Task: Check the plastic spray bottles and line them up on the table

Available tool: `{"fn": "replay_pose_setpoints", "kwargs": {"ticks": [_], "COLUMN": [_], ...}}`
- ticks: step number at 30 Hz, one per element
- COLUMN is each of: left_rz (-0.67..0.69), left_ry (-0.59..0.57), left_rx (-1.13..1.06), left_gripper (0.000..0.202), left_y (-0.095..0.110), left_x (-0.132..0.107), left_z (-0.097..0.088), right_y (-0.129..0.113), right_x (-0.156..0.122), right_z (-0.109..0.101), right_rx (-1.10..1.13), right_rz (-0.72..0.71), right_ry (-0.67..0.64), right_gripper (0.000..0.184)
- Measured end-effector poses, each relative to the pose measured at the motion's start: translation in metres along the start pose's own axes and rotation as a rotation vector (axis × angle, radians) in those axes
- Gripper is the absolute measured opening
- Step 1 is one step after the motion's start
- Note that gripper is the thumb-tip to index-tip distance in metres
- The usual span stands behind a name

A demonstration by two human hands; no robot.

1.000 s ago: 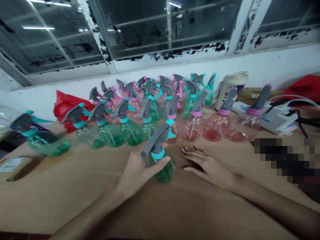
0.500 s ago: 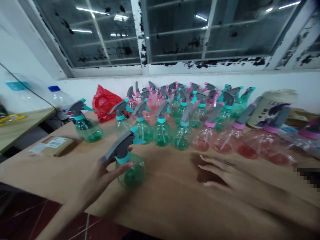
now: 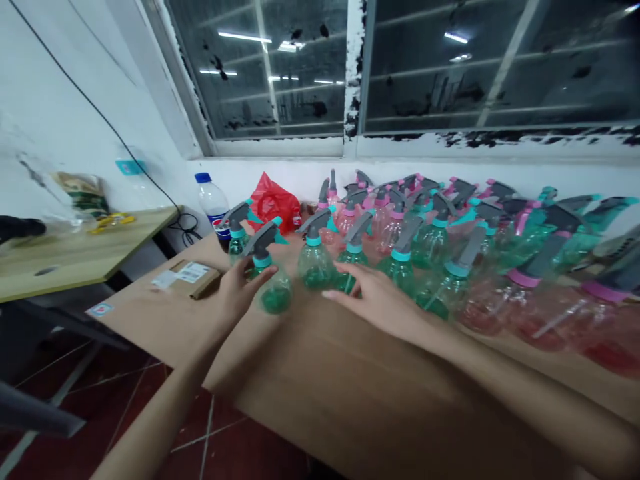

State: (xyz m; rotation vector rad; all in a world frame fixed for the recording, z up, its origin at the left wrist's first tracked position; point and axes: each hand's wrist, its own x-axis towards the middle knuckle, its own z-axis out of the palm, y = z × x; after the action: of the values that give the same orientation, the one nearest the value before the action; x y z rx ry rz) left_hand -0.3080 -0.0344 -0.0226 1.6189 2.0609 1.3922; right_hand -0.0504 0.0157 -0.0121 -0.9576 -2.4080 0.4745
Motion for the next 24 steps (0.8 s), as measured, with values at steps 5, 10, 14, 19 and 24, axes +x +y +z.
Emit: {"fn": "replay_pose_setpoints", "kwargs": {"ticks": [5,10,14,19,24], "left_rz": [0.083,0.142,0.152,0.160,0.174], "left_ry": [-0.024,-0.091,-0.113,-0.078,-0.105], "left_rx": [0.047,0.076,0.139,0.200,0.236], "left_gripper": [0.040,0.037,0.037,0.038,0.041], "left_y": [-0.007,-0.009,-0.010,-0.014,-0.014], "left_x": [0.019,0.037,0.052,0.065,0.070], "left_z": [0.006,0.007,0.007,0.011,0.011], "right_y": [-0.008,-0.010,-0.015,-0.019,-0.017], "right_x": [0.037,0.060,0.072,0.082,0.088], "right_z": [0.019,0.034,0.040,0.042,0.045], "right_rx": [0.017,0.016,0.103,0.314,0.386], "right_rz": [0.019,0.055,0.121,0.278,0.316], "right_ry": [0.065,0.100,0.060,-0.020,-0.046], "right_gripper": [0.075,0.083,0.093,0.101,0.093]}}
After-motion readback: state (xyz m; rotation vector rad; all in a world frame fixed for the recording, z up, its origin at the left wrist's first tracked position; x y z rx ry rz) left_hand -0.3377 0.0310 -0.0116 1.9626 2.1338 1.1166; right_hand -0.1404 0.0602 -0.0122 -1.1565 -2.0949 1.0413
